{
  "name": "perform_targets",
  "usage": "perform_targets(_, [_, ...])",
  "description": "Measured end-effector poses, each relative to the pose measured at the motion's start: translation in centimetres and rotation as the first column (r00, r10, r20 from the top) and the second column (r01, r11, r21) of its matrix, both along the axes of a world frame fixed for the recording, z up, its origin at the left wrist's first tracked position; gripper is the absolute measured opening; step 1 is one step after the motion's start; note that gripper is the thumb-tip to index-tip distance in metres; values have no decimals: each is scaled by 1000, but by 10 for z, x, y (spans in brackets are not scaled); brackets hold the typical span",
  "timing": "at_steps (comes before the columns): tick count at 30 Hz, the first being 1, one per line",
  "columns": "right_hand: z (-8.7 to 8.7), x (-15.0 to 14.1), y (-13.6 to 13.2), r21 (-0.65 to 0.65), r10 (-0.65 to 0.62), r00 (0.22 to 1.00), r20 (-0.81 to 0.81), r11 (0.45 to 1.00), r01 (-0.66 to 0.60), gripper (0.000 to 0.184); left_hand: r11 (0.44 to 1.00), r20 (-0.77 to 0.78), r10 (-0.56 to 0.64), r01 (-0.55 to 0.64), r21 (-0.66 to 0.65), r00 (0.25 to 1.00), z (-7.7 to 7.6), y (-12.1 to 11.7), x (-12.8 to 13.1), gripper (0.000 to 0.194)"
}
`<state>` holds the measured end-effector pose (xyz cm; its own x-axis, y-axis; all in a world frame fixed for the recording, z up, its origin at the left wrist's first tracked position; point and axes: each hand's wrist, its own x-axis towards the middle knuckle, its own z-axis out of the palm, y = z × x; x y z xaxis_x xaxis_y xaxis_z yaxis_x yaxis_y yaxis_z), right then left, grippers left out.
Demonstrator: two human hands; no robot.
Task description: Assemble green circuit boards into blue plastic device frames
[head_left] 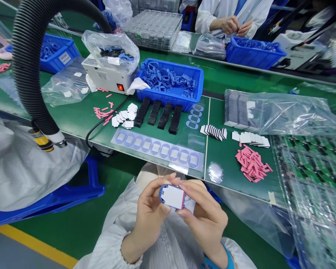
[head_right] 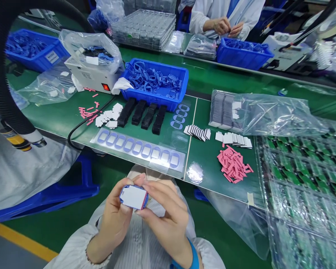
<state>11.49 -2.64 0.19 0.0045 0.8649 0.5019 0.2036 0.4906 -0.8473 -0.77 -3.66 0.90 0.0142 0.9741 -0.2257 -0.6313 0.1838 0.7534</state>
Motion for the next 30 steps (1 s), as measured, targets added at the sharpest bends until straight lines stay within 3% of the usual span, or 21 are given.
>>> perform_targets(4, [0, 8, 1, 94, 24, 997, 70, 995, -30, 35, 998, -78, -17, 22, 63, 997, -2, -1, -3, 28])
perform_targets(7, [3, 16, 5, 106, 56, 990, 130, 992, -70, 34, 975, -295, 26, 40, 216, 955, -5, 1, -20, 36])
perform_targets(8, [4, 19, 7, 105, 72, 986, 151, 991, -89, 33, 956, -393, 34, 86, 282, 919, -6, 3, -29, 38])
perform_targets(10, [5, 22, 7, 93, 112, 973, 201, 987, -133, 32, 891, -588, -34, 292, 349, 808, -5, 8, -46, 39])
perform_targets(12, [5, 24, 6, 72, 148, 961, 232, 983, -169, 29, 814, -704, -207, 519, 261, 679, -1, 14, -59, 40])
perform_targets(15, [5, 22, 3, 41, 181, 955, 236, 980, -195, 23, 749, -690, -412, 653, 116, 595, 9, 22, -66, 38])
perform_targets(19, [4, 18, 0, 35, 190, 951, 245, 978, -204, 18, 732, -717, -395, 669, 133, 575, 17, 24, -64, 40])
perform_targets(24, [0, 19, -1, 76, 161, 945, 283, 979, -189, 19, 698, -790, -305, 689, 194, 532, 9, 18, -67, 46])
perform_targets(27, [-4, 26, 3, 106, 146, 937, 319, 976, -188, 23, 727, -766, -337, 668, 158, 548, 0, 16, -68, 41])
perform_targets(30, [-12, 37, 15, 179, -25, 864, 503, 981, -75, 34, 781, -708, -359, 611, 130, 609, -8, 16, -65, 36])
